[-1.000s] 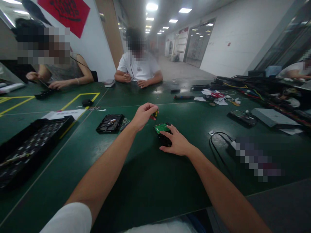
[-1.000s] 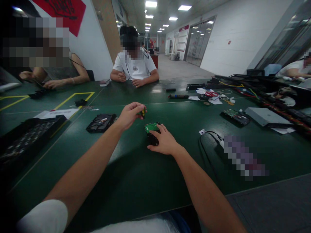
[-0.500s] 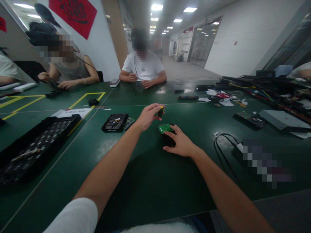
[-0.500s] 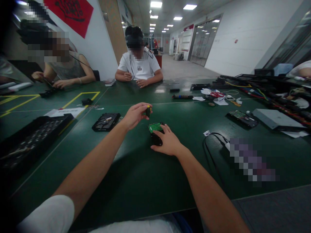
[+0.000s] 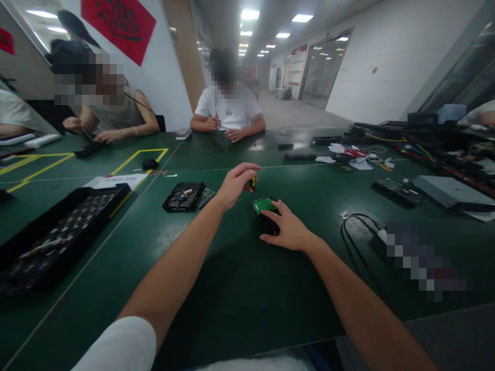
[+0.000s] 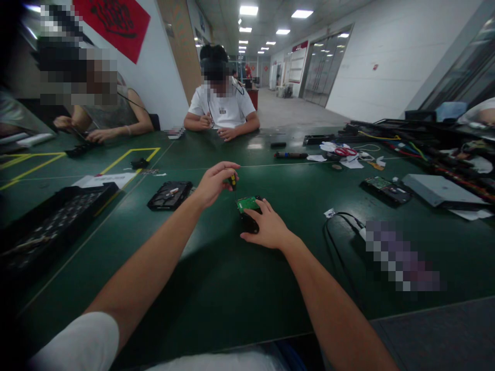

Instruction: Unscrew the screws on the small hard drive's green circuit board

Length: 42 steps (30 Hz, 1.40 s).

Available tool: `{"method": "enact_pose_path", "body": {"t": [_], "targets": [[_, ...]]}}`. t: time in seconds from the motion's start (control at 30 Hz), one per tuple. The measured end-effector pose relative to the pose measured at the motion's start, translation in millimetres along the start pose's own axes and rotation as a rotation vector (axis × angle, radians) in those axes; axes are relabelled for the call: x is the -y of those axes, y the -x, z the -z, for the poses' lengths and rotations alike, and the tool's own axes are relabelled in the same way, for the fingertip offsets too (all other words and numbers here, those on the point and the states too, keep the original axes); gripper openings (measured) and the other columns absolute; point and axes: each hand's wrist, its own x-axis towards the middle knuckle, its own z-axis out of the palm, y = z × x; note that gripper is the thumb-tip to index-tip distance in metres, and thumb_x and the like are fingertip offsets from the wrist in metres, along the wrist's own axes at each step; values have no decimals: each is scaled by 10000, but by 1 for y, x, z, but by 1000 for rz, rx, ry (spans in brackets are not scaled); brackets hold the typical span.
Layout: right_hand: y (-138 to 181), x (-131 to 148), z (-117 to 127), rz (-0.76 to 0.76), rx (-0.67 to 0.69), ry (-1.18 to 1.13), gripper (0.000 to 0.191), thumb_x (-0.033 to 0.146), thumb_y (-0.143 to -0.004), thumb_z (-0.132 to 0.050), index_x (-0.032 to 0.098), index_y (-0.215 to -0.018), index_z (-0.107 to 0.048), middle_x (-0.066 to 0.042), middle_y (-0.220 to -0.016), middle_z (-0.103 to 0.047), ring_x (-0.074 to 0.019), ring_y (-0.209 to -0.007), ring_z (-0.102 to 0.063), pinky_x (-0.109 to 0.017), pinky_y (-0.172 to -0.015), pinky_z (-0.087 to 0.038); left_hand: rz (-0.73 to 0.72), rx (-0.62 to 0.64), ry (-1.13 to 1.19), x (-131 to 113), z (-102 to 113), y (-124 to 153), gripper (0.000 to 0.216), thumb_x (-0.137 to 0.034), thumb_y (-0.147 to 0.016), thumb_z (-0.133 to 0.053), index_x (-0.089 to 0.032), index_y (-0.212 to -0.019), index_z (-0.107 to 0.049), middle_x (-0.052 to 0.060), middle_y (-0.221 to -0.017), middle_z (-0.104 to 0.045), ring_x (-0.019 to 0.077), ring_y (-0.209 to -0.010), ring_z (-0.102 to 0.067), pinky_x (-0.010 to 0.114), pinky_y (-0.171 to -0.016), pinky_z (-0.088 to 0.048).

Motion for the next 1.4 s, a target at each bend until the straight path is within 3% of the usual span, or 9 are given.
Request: {"method": "enact_pose_path", "body": {"t": [0.23,0.4,0.53,0.67,0.8,1.17,1.4], "targets": [[0,0,1,-6,8,0,912,754,-804,-694,241,-1533,-501,-176,-1649,-315,-437,-1558,-217,-593,-1248,-262,19,9,29,1,3,-2,291,-427,-845,-693,-173,-976,-751,81,-984,-678,186,-868,-630,236,-564,-524],[0,0,1,-9,12,-2,907,755,-811,-684,252,-1540,-492,-162,-1659,-304,-435,-1561,-207,-600,-1247,-255,-19,-19,-33,1,1,0,337,-432,-795,-804,-156,-944,-679,63,-902,-696,140,-743,-621,223,-550,-503],[0,0,1,-6,7,3,906,770,-808,-676,262,-1537,-495,-153,-1659,-301,-437,-1559,-212,-604,-1250,-251,-24,-1,-9,0,-2,2,380,-410,-772,-842,-171,-961,-615,60,-884,-708,159,-797,-666,213,-560,-493],[0,-1,1,-7,16,-10,901,776,-811,-667,274,-1538,-493,-142,-1668,-293,-439,-1561,-203,-622,-1247,-244,-25,43,-9,-2,-2,2,364,-434,-827,-778,-188,-1074,-672,49,-902,-690,164,-849,-670,208,-578,-495],[0,-1,1,-13,17,-13,908,777,-806,-673,271,-1538,-493,-148,-1664,-300,-436,-1561,-207,-622,-1241,-254,30,67,65,-3,1,1,326,-454,-893,-666,-172,-1044,-732,74,-923,-687,175,-863,-663,222,-573,-501],[1,-1,1,-10,13,-2,918,784,-806,-668,258,-1538,-495,-167,-1655,-308,-435,-1565,-201,-612,-1241,-262,7,40,61,-3,-3,4,370,-442,-817,-808,-166,-963,-610,77,-942,-704,180,-869,-685,213,-562,-520],[1,-1,1,-4,8,-10,908,782,-808,-667,258,-1531,-502,-158,-1659,-304,-431,-1564,-204,-612,-1247,-247,42,90,99,-6,-1,4,359,-491,-901,-692,-189,-1092,-672,57,-927,-668,178,-854,-681,225,-560,-529]]}}
